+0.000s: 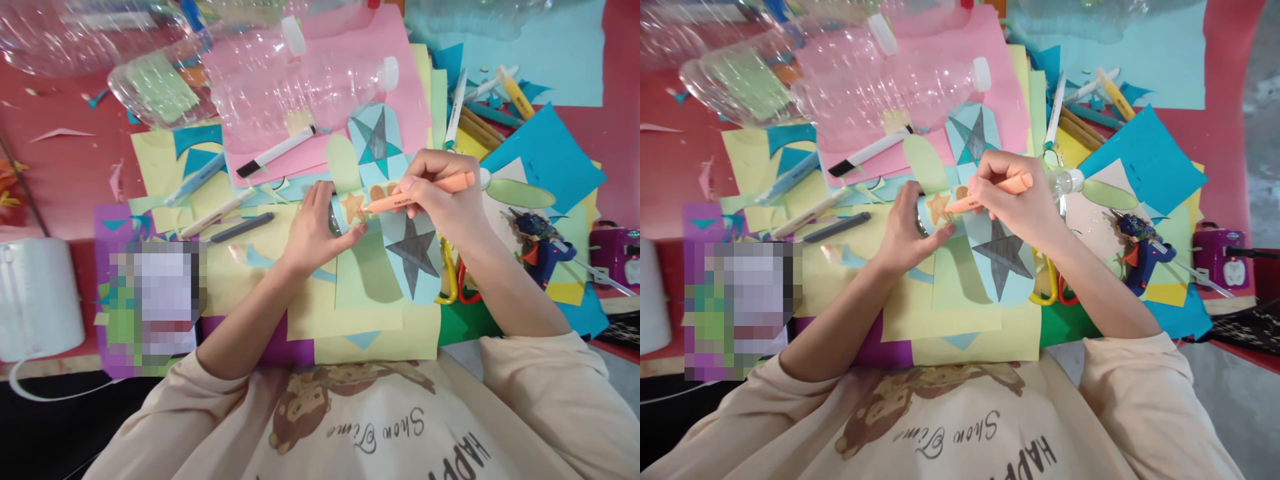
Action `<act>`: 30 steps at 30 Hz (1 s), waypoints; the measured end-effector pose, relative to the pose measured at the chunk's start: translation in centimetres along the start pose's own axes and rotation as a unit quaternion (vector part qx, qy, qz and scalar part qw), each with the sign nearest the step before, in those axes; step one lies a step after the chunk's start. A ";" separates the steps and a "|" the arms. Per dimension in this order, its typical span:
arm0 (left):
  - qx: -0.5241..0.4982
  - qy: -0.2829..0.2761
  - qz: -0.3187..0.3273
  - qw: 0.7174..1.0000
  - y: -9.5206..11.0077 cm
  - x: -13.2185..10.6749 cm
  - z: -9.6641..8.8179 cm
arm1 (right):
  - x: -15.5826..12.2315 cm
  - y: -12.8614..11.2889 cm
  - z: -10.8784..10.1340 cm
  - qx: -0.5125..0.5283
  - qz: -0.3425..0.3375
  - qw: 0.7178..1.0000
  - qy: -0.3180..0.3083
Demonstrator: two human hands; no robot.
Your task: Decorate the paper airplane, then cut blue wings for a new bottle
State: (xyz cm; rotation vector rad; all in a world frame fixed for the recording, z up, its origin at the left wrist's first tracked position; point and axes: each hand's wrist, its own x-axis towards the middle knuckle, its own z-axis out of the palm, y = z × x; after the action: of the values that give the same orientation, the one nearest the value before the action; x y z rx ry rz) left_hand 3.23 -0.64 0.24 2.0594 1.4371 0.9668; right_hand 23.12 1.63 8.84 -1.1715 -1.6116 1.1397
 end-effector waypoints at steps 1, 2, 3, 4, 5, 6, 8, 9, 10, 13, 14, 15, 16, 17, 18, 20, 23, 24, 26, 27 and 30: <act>0.000 0.001 -0.002 1.000 0.0 0.0 0.0 | 0.0 0.0 0.0 -0.001 -0.002 1.000 0.003; 0.000 0.002 -0.003 1.000 0.0 0.0 0.0 | 0.0 0.0 0.0 -0.002 -0.003 1.000 0.005; 0.002 0.004 -0.002 1.000 0.0 0.0 0.0 | 0.0 0.0 0.0 -0.001 -0.002 1.000 0.004; 0.004 0.005 -0.001 1.000 0.0 0.0 0.0 | 0.0 -0.1 0.0 0.001 0.001 1.000 0.001; 0.007 0.004 0.000 1.000 0.0 0.0 0.1 | 0.0 -0.1 0.0 0.003 0.004 1.000 -0.003; 0.010 0.002 0.002 1.000 0.0 0.0 0.1 | 0.0 -0.1 0.0 0.005 0.008 1.000 -0.007; 0.013 -0.001 0.004 1.000 0.0 0.0 0.1 | 0.0 -0.2 0.0 0.007 0.010 1.000 -0.011; 0.014 -0.002 0.005 1.000 0.0 0.0 0.1 | 0.0 -0.2 0.0 0.007 0.011 1.000 -0.012; 0.014 -0.001 0.005 1.000 0.0 0.0 0.1 | 0.0 -0.1 0.0 0.009 0.010 1.000 -0.011; 0.010 0.003 0.008 1.000 0.0 0.0 0.1 | 0.0 0.0 0.0 0.017 -0.001 1.000 -0.005; 0.009 0.002 0.009 1.000 0.0 0.0 0.1 | 0.0 0.1 0.0 0.019 -0.005 1.000 -0.002; 0.007 0.002 0.009 1.000 0.0 0.0 0.1 | 0.0 0.1 0.1 0.019 -0.007 1.000 0.001; 0.007 0.002 0.008 1.000 0.0 0.0 0.1 | 0.0 0.1 0.1 0.016 -0.008 1.000 0.005; 0.006 0.003 0.007 1.000 0.0 0.0 0.1 | 0.0 0.0 0.1 0.013 -0.007 1.000 0.008; 0.006 0.003 0.006 1.000 0.0 0.0 0.1 | 0.0 0.0 0.1 0.010 -0.005 1.000 0.008; 0.005 0.005 0.005 1.000 0.0 0.0 0.1 | 0.0 -0.1 0.1 0.008 0.001 1.000 0.003; 0.002 0.001 0.006 1.000 -0.1 0.0 0.1 | 0.0 -0.2 -0.1 0.015 0.010 1.000 -0.014; 0.001 0.001 0.006 1.000 -0.1 -0.1 0.1 | 0.0 -0.2 -0.1 0.021 0.010 1.000 -0.016; -0.002 0.003 0.004 1.000 -0.2 -0.1 0.2 | 0.0 -0.1 -0.2 0.041 0.002 0.999 -0.013; -0.003 0.006 0.004 1.000 -0.2 -0.1 0.2 | 0.0 -0.1 -0.3 0.052 -0.005 0.999 -0.009; -0.001 0.007 0.000 1.000 -0.2 -0.1 0.2 | -0.3 -0.5 -0.4 0.064 -0.029 0.997 -0.022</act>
State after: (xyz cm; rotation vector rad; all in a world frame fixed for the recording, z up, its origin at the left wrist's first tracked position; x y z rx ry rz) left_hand 3.21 -0.65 -0.10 2.0549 1.4418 0.9836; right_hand 23.49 1.30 9.39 -1.0184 -1.5714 1.2194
